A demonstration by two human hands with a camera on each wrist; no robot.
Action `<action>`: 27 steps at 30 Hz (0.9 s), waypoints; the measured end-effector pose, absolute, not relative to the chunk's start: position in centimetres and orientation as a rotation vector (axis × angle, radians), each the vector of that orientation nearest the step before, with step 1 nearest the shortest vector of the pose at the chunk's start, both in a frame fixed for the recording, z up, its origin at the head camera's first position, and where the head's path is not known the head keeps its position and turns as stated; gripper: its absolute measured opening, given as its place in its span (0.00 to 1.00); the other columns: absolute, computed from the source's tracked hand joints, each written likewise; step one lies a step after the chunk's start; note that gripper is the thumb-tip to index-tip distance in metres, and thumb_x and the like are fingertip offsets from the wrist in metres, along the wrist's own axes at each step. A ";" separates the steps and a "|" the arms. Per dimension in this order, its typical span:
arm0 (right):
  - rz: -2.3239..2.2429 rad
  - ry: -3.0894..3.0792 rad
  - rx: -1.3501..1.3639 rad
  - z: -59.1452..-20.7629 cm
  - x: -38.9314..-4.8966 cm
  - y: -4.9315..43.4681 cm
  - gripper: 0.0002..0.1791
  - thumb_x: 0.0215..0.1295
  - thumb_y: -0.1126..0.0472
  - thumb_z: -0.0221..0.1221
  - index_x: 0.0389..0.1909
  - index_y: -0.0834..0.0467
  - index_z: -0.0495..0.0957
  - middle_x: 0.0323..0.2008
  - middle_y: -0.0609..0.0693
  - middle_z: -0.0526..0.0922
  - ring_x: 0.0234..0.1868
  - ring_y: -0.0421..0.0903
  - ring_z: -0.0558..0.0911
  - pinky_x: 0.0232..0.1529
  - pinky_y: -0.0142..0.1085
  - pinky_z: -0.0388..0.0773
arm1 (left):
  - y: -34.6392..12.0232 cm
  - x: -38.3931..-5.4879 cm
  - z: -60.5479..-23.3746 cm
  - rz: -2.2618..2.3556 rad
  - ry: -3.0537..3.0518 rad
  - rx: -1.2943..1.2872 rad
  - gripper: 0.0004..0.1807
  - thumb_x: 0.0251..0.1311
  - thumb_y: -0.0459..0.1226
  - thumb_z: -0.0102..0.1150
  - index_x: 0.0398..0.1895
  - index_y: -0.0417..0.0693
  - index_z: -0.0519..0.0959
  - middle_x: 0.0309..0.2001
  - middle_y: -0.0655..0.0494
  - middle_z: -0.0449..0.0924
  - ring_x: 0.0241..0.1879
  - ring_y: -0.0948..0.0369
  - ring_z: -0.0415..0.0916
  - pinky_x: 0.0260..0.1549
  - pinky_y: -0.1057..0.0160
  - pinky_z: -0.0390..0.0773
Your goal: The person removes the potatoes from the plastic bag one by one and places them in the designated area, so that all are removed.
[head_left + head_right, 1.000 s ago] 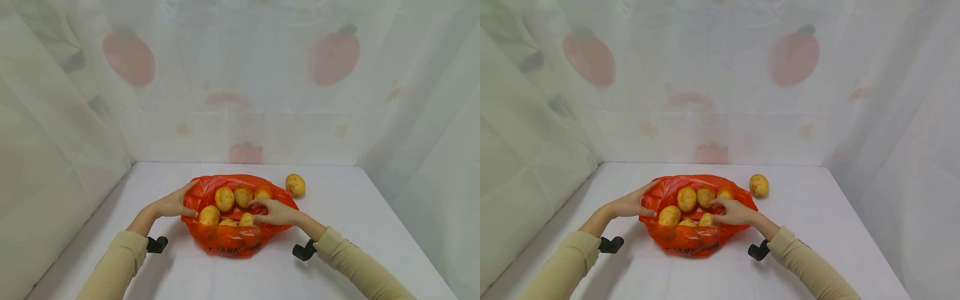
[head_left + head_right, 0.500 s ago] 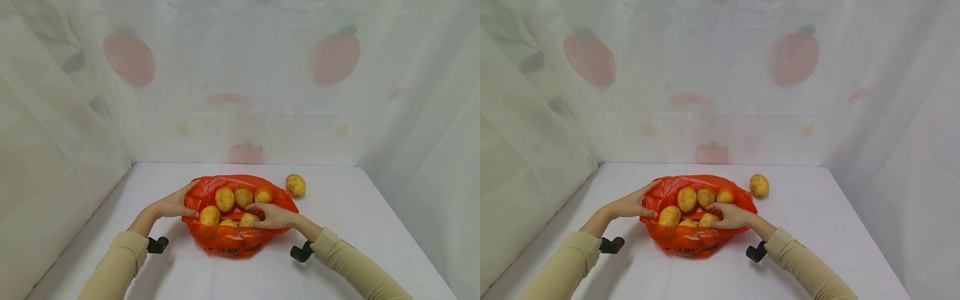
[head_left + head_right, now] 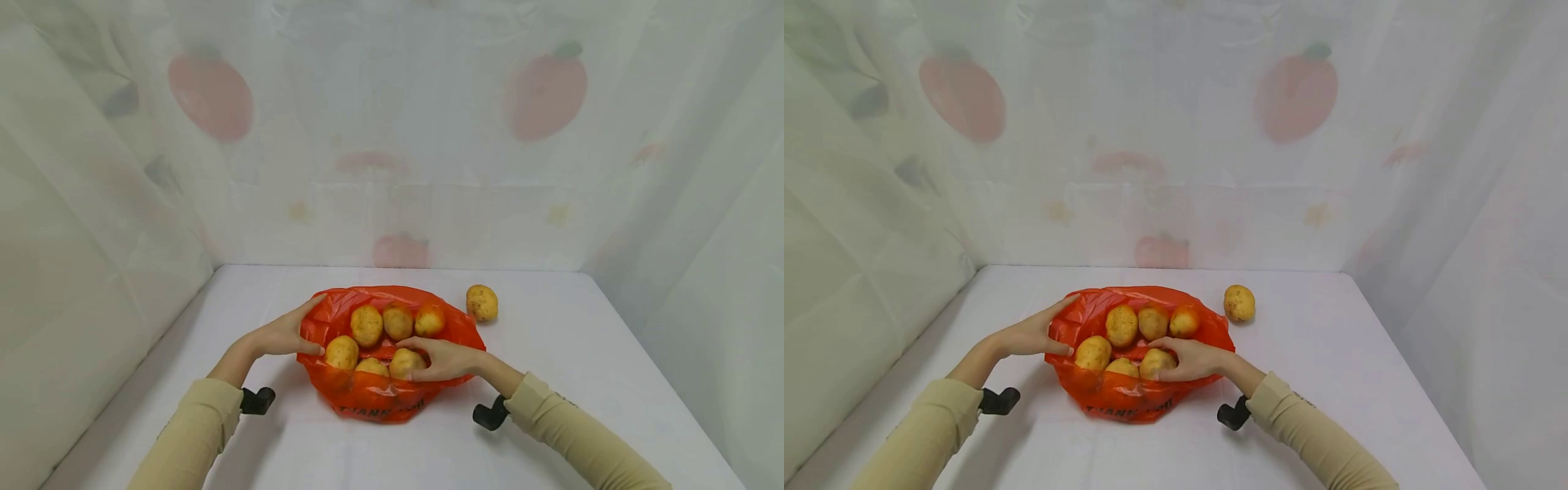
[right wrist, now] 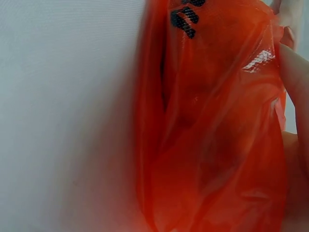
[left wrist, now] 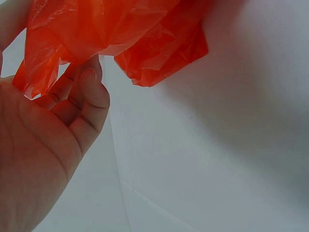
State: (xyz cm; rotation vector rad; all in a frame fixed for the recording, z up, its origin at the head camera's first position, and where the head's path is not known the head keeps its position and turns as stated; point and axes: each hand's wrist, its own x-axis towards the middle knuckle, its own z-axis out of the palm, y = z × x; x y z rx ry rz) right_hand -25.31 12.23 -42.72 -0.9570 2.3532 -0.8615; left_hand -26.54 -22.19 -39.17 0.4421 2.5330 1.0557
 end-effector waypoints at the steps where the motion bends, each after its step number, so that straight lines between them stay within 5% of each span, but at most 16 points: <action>1: -0.860 2.351 -0.953 -42.7 -25.3 12.2 0.34 0.59 0.45 0.58 0.65 0.49 0.61 0.58 0.39 0.68 0.55 0.39 0.69 0.60 0.42 0.66 | -22.2 -26.5 -39.2 1.054 2.534 0.441 0.56 0.46 0.43 0.69 0.72 0.63 0.41 0.69 0.46 0.50 0.63 0.44 0.56 0.54 0.46 0.70; 27: -0.890 2.418 -1.043 -43.1 -24.7 12.1 0.37 0.55 0.45 0.63 0.63 0.51 0.62 0.55 0.42 0.68 0.56 0.41 0.67 0.58 0.41 0.67 | -22.3 -26.5 -39.2 1.041 2.544 0.454 0.56 0.45 0.43 0.69 0.72 0.63 0.41 0.69 0.46 0.51 0.63 0.45 0.57 0.53 0.46 0.71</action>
